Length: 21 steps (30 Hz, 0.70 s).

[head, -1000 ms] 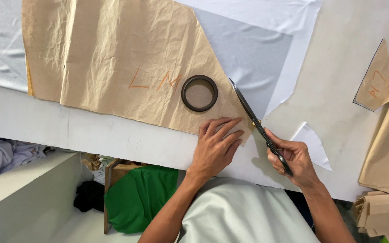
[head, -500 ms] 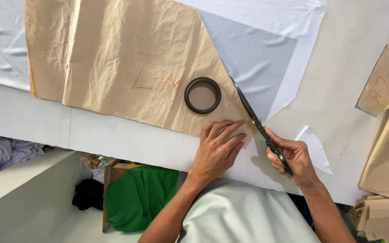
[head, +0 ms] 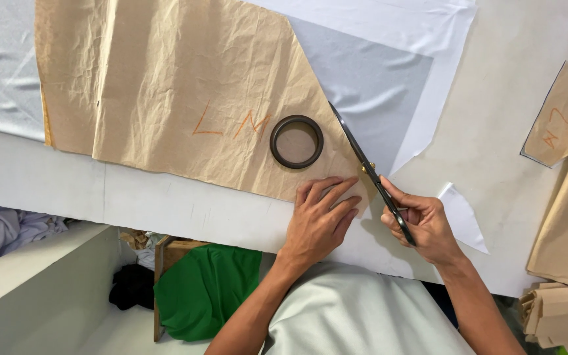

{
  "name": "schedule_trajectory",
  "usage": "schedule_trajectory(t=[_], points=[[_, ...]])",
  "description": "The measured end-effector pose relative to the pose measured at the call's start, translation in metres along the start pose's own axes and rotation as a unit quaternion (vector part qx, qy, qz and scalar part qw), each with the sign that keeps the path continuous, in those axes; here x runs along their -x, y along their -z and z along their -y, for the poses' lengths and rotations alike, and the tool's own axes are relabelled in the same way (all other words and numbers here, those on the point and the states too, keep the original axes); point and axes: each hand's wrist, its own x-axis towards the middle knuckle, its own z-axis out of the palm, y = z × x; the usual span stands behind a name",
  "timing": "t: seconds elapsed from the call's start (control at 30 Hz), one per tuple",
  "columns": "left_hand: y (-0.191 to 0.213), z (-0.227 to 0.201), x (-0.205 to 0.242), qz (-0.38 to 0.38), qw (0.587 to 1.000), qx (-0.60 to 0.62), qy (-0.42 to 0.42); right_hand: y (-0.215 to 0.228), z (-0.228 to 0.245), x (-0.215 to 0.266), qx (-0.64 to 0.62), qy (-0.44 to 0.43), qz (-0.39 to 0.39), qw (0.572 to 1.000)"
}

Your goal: The person uses scissors to cut a piece of white fabric following the outline of a brown paper pattern labeled 'LM'. They trim the fabric along the pattern's edges, then reposition the pattern to cut a second piece of fabric.

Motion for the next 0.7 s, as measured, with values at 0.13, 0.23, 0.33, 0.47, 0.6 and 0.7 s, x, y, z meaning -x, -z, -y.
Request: schedule_trajectory(t=[0.13, 0.23, 0.33, 0.47, 0.6, 0.7], points=[[0.008, -0.005, 0.002, -0.051, 0.995, 0.079, -0.032, -0.001, 0.002, -0.001, -0.046, -0.004, 0.000, 0.999], [0.039, -0.013, -0.015, -0.092, 0.983, 0.144, -0.068, 0.002, -0.001, -0.005, -0.025, 0.005, 0.005, 1.000], [0.065, 0.014, -0.050, -0.153, 0.980, 0.095, -0.082, -0.001, -0.001, -0.009, 0.001, 0.018, 0.018, 1.000], [0.063, 0.087, -0.105, -0.149, 0.989, 0.004, -0.010, -0.006, -0.003, -0.008, -0.020, 0.014, -0.018, 1.000], [0.061, 0.116, -0.137, -0.095, 0.995, -0.016, 0.016, -0.007, -0.003, -0.009, -0.009, 0.024, -0.019, 0.999], [0.064, 0.120, -0.143, -0.075, 0.996, -0.039, -0.012, -0.015, 0.011, -0.009, -0.010, 0.020, -0.022, 1.000]])
